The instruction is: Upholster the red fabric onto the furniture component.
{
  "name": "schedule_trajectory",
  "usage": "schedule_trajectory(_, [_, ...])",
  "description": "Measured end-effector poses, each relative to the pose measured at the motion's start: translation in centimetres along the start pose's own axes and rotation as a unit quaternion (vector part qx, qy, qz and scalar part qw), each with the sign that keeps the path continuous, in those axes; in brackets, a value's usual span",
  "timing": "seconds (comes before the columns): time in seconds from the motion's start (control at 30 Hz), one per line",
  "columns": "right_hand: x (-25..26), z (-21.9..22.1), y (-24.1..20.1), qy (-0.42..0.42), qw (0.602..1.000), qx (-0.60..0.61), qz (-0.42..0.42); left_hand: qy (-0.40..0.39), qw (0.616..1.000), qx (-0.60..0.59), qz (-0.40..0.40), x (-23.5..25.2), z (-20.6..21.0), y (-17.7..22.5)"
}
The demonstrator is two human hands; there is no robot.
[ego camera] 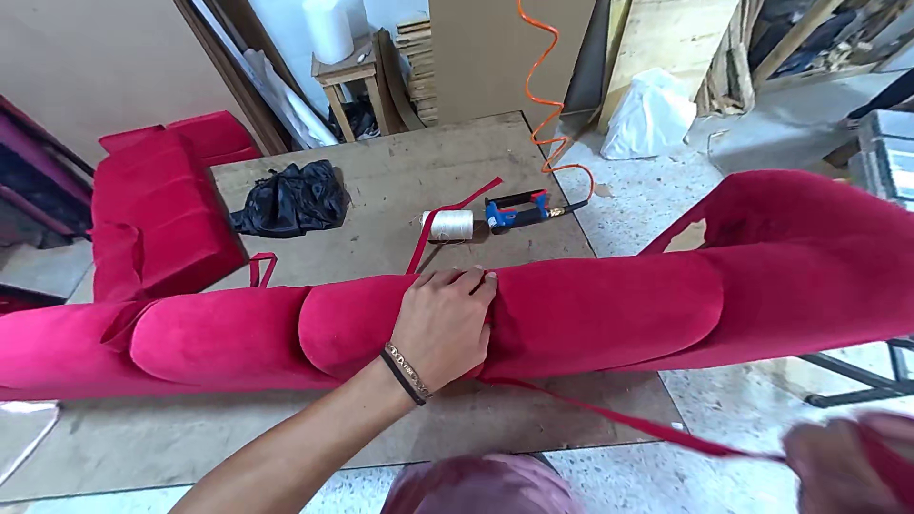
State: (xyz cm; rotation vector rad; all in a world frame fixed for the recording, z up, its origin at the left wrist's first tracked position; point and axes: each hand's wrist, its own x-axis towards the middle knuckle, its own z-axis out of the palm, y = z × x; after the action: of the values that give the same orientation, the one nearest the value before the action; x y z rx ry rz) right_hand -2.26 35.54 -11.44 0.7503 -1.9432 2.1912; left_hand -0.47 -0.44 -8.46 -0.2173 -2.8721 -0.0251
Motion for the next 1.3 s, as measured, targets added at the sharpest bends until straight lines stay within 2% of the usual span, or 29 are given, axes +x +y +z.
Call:
schedule_trajectory(0.03, [1.5, 1.8, 0.6, -0.003, 0.992, -0.115, -0.043, 0.006, 1.000, -0.007, 0.002, 0.0, 0.0, 0.0])
schedule_trajectory(0.07, [3.2, 4.1, 1.1, -0.015, 0.969, -0.230, -0.094, 0.010, 1.000, -0.014, 0.004, -0.1, 0.0, 0.0])
schedule_trajectory(0.13, [6.9, 8.5, 2.0, -0.115, 0.907, -0.369, -0.165, 0.021, 0.999, -0.023, 0.009, -0.3, 0.1, -0.1])
schedule_trajectory(0.23, [11.8, 12.9, 3.1, -0.287, 0.805, -0.494, -0.163, 0.042, 0.999, -0.010, 0.009, -0.4, 0.4, 0.1])
schedule_trajectory(0.3, [13.8, 14.0, 3.2, -0.331, 0.778, -0.515, -0.140, 0.048, 0.999, -0.004, 0.000, -0.3, 0.5, 0.1])
schedule_trajectory(0.37, [14.5, 14.1, 3.1, -0.343, 0.782, -0.509, -0.106, 0.056, 0.998, -0.006, -0.013, -0.4, 0.7, 0.3])
schedule_trajectory(0.47, [14.2, 14.5, 3.3, -0.312, 0.798, -0.505, -0.102, 0.100, 0.994, -0.017, -0.034, -0.1, 0.7, 0.3])
schedule_trajectory(0.7, [14.0, 16.2, 3.1, -0.281, 0.792, -0.538, -0.066, 0.092, 0.990, -0.052, -0.093, 0.8, 0.1, 0.3])
schedule_trajectory(0.77, [14.1, 16.7, 3.2, -0.273, 0.792, -0.542, -0.073, 0.075, 0.991, -0.072, -0.088, 1.0, -0.1, -0.3])
schedule_trajectory(0.83, [14.1, 17.0, 3.3, -0.264, 0.799, -0.535, -0.079, 0.018, 0.992, -0.098, -0.079, 0.9, -1.0, -1.0])
schedule_trajectory(0.9, [14.2, 16.8, 3.3, -0.259, 0.810, -0.521, -0.074, -0.035, 0.991, -0.102, -0.083, 1.2, -1.7, -1.0])
schedule_trajectory(0.93, [14.2, 16.6, 3.3, -0.256, 0.817, -0.512, -0.070, -0.037, 0.991, -0.095, -0.088, 1.3, -1.6, -0.7])
schedule_trajectory(1.03, [14.3, 15.7, 3.3, -0.245, 0.841, -0.478, -0.054, 0.021, 0.994, -0.070, -0.084, 1.1, -1.0, 0.3])
schedule_trajectory(1.13, [14.1, 14.4, 2.7, -0.225, 0.883, -0.405, -0.069, 0.053, 0.996, -0.052, -0.058, 1.0, -0.4, 0.8])
schedule_trajectory(1.2, [12.9, 12.4, 1.1, -0.271, 0.911, -0.302, -0.073, 0.067, 0.996, -0.043, -0.049, 1.1, 0.0, 0.9])
schedule_trajectory(1.23, [12.0, 11.0, 0.3, -0.332, 0.907, -0.244, -0.085, 0.072, 0.996, -0.037, -0.046, 1.2, 0.1, 0.9])
schedule_trajectory(1.3, [11.3, 8.2, -1.1, -0.511, 0.850, -0.117, -0.055, 0.078, 0.995, -0.035, -0.044, 1.5, 0.0, 0.6])
